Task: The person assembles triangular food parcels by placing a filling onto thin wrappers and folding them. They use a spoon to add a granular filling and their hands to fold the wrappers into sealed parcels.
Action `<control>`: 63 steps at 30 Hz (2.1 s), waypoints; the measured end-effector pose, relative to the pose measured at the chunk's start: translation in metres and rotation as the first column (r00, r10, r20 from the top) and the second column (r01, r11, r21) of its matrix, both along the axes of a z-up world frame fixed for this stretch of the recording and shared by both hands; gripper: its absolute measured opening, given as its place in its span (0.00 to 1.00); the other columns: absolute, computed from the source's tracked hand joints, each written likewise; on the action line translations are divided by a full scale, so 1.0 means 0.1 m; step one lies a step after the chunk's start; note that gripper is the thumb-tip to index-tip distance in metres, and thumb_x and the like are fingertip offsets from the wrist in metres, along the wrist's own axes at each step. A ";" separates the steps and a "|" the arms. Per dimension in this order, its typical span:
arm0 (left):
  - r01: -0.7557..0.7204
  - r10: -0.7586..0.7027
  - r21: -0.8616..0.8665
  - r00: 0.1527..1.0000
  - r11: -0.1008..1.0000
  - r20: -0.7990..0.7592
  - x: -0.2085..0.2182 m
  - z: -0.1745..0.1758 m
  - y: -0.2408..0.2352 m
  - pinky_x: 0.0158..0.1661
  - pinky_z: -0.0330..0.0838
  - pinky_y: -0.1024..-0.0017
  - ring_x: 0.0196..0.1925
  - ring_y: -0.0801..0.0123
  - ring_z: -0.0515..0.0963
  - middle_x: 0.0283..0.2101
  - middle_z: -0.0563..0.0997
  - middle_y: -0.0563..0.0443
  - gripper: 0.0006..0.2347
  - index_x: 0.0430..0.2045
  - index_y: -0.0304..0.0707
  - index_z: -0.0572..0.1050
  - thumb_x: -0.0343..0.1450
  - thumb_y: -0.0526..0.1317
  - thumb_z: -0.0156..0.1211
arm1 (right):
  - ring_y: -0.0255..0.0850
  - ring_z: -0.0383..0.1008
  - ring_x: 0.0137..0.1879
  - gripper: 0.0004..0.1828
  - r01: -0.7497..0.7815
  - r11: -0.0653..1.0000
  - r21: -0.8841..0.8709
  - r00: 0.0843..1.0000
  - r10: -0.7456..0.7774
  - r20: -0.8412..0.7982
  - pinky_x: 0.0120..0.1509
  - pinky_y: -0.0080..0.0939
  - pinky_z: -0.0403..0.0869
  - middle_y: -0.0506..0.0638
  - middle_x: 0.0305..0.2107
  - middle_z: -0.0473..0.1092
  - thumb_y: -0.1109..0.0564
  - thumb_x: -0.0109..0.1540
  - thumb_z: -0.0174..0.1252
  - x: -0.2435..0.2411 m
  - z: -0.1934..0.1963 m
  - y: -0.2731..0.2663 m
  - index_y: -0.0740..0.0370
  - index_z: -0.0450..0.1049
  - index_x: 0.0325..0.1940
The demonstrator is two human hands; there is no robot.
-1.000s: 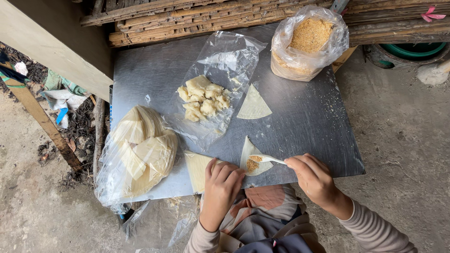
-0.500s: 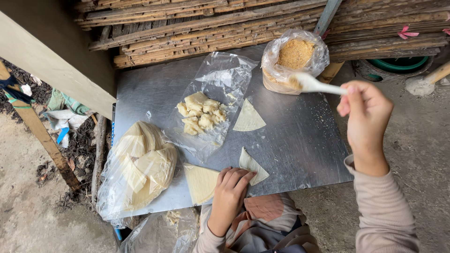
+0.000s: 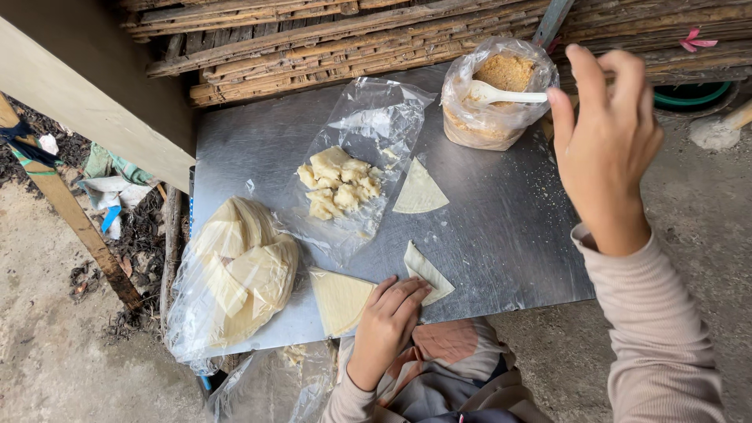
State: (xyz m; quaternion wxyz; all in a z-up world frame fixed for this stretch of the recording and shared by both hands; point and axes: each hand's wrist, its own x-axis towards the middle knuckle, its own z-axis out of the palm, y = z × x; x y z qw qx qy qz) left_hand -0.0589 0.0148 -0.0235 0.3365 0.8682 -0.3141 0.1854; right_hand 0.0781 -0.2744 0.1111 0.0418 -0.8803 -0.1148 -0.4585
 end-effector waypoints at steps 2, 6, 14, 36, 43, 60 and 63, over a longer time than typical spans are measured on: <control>-0.017 0.017 0.016 1.000 1.000 -0.001 -0.01 -0.01 0.00 0.62 0.69 0.54 0.57 0.61 0.80 0.51 0.81 0.49 0.14 0.47 0.35 0.78 0.67 0.30 0.62 | 0.49 0.76 0.38 0.09 0.066 0.998 0.017 0.998 -0.065 -0.011 0.34 0.45 0.71 0.56 0.40 0.69 0.56 0.67 0.65 -0.27 -0.17 0.07 0.65 0.77 0.45; -0.043 0.042 0.038 0.999 0.998 0.006 -0.01 -0.03 0.00 0.62 0.68 0.54 0.58 0.63 0.79 0.52 0.81 0.50 0.13 0.47 0.35 0.79 0.68 0.31 0.63 | 0.35 0.75 0.28 0.10 -0.327 0.922 0.210 0.726 0.387 -0.569 0.26 0.30 0.74 0.48 0.31 0.76 0.51 0.63 0.64 -0.85 -0.83 0.42 0.60 0.78 0.38; -0.010 0.013 0.053 0.998 0.999 -0.056 -0.02 -0.01 0.06 0.63 0.67 0.54 0.59 0.62 0.79 0.54 0.80 0.50 0.12 0.46 0.34 0.78 0.68 0.32 0.64 | 0.41 0.78 0.33 0.11 -0.235 0.896 0.376 0.516 0.443 -0.733 0.35 0.40 0.76 0.49 0.32 0.76 0.52 0.59 0.66 -1.22 -1.35 0.63 0.60 0.75 0.38; -0.115 0.115 -0.009 0.993 0.993 -0.021 0.01 0.08 0.00 0.51 0.72 0.60 0.49 0.57 0.79 0.42 0.80 0.48 0.09 0.39 0.35 0.80 0.66 0.33 0.65 | 0.45 0.76 0.45 0.16 -0.539 0.705 0.461 0.438 0.702 -0.561 0.49 0.44 0.75 0.50 0.42 0.75 0.56 0.56 0.67 -1.11 -1.37 0.76 0.64 0.77 0.45; -0.258 0.250 -0.044 0.959 0.965 -0.130 0.10 0.00 -0.08 0.42 0.72 0.61 0.38 0.54 0.79 0.34 0.79 0.46 0.06 0.37 0.35 0.79 0.69 0.31 0.63 | 0.46 0.78 0.41 0.06 -0.372 0.723 0.582 0.547 0.678 -0.491 0.44 0.43 0.76 0.49 0.36 0.76 0.61 0.61 0.64 -1.04 -1.30 0.89 0.64 0.78 0.41; -0.159 0.159 0.008 0.986 0.987 -0.053 0.21 -0.01 -0.06 0.42 0.70 0.64 0.42 0.58 0.77 0.43 0.78 0.49 0.09 0.41 0.36 0.77 0.69 0.37 0.66 | 0.48 0.78 0.39 0.05 -0.294 0.760 0.580 0.585 0.623 -0.519 0.41 0.45 0.77 0.50 0.34 0.76 0.62 0.60 0.63 -0.89 -1.27 1.03 0.64 0.74 0.38; -0.155 0.156 0.044 0.987 0.987 -0.045 0.20 -0.01 -0.04 0.43 0.71 0.64 0.42 0.58 0.77 0.43 0.79 0.49 0.09 0.40 0.37 0.78 0.68 0.37 0.66 | 0.48 0.79 0.40 0.07 -0.347 0.740 0.576 0.544 0.659 -0.519 0.43 0.44 0.78 0.52 0.35 0.77 0.61 0.59 0.64 -0.87 -1.22 0.96 0.64 0.76 0.40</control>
